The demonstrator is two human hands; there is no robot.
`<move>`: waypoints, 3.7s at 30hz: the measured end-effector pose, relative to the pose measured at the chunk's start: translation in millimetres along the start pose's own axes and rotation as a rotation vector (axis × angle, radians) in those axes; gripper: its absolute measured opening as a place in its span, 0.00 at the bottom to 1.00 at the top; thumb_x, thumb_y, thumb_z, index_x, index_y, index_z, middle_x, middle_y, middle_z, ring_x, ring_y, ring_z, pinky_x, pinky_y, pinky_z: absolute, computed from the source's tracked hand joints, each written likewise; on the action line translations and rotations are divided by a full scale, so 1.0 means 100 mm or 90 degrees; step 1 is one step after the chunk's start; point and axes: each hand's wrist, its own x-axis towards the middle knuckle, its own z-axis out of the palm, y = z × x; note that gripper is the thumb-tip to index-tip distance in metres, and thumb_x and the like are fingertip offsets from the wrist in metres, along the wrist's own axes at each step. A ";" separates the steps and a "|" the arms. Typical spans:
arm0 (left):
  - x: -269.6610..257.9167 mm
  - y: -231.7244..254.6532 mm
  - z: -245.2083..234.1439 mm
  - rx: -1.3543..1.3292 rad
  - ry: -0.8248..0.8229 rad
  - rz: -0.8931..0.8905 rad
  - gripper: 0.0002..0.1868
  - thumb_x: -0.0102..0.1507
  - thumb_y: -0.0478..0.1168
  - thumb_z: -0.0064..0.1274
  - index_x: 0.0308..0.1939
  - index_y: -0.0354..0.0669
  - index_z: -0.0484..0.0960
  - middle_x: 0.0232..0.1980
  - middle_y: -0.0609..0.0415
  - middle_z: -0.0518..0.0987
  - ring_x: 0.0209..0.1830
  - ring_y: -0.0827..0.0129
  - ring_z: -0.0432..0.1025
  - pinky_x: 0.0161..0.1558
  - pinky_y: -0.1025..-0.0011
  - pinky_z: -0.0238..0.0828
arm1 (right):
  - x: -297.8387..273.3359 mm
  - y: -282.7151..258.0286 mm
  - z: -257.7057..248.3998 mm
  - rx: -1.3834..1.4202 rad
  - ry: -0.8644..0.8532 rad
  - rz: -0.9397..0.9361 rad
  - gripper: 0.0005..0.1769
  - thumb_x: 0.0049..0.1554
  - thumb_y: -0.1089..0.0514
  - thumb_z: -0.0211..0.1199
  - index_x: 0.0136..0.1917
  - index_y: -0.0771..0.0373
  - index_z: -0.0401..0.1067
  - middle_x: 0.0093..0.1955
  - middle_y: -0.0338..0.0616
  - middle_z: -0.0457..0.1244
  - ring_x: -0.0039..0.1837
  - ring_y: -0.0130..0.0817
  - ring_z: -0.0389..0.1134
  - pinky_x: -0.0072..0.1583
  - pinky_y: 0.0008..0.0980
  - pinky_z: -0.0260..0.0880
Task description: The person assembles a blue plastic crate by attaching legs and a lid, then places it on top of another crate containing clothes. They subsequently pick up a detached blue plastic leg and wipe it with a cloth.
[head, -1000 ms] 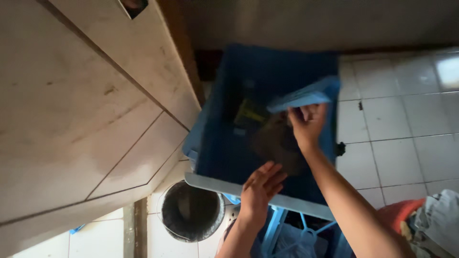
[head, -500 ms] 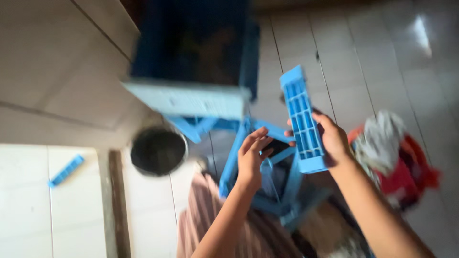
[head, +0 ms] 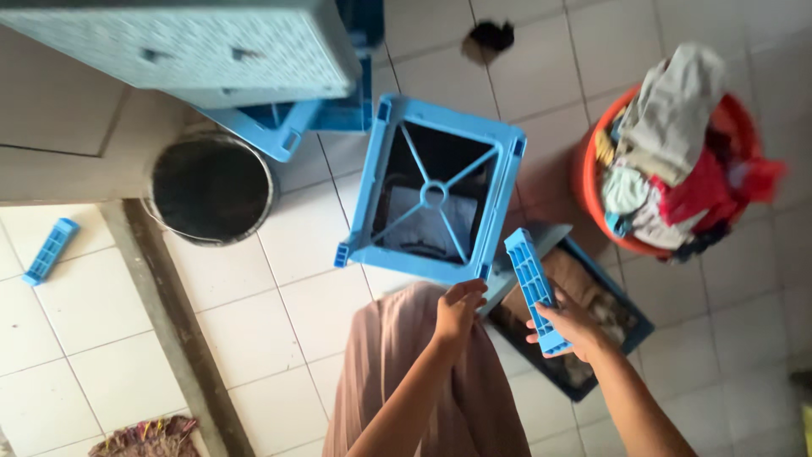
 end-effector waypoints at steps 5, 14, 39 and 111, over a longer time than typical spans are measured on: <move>0.22 -0.56 -0.28 0.045 0.012 -0.063 0.15 0.63 0.37 0.49 0.53 0.42 0.84 0.48 0.59 0.84 0.43 0.74 0.76 0.38 0.74 0.69 | 0.31 0.43 0.22 -0.009 0.014 -0.049 0.37 0.62 0.50 0.57 0.80 0.35 0.48 0.45 0.54 0.67 0.36 0.43 0.69 0.37 0.46 0.72; 0.42 -1.19 -0.35 0.071 -0.014 -0.109 0.13 0.64 0.36 0.50 0.49 0.39 0.86 0.41 0.56 0.81 0.38 0.73 0.73 0.38 0.73 0.69 | 0.90 0.87 0.22 0.013 0.076 -0.106 0.33 0.54 0.65 0.55 0.73 0.55 0.63 0.37 0.51 0.67 0.33 0.38 0.70 0.32 0.36 0.72; 0.44 -1.51 0.11 -0.025 -0.021 -0.126 0.16 0.67 0.37 0.46 0.56 0.40 0.82 0.53 0.57 0.83 0.48 0.73 0.77 0.45 0.72 0.70 | 1.14 0.32 0.26 -0.229 0.292 -0.026 0.25 0.56 0.68 0.61 0.64 0.50 0.77 0.48 0.49 0.72 0.31 0.33 0.70 0.29 0.30 0.66; 0.91 -1.90 0.54 -0.241 0.220 -0.229 0.16 0.67 0.40 0.51 0.53 0.30 0.83 0.45 0.49 0.83 0.40 0.67 0.75 0.40 0.69 0.71 | 1.84 0.53 0.74 -0.283 0.657 -0.418 0.19 0.60 0.53 0.53 0.37 0.64 0.78 0.37 0.56 0.70 0.39 0.57 0.71 0.46 0.50 0.72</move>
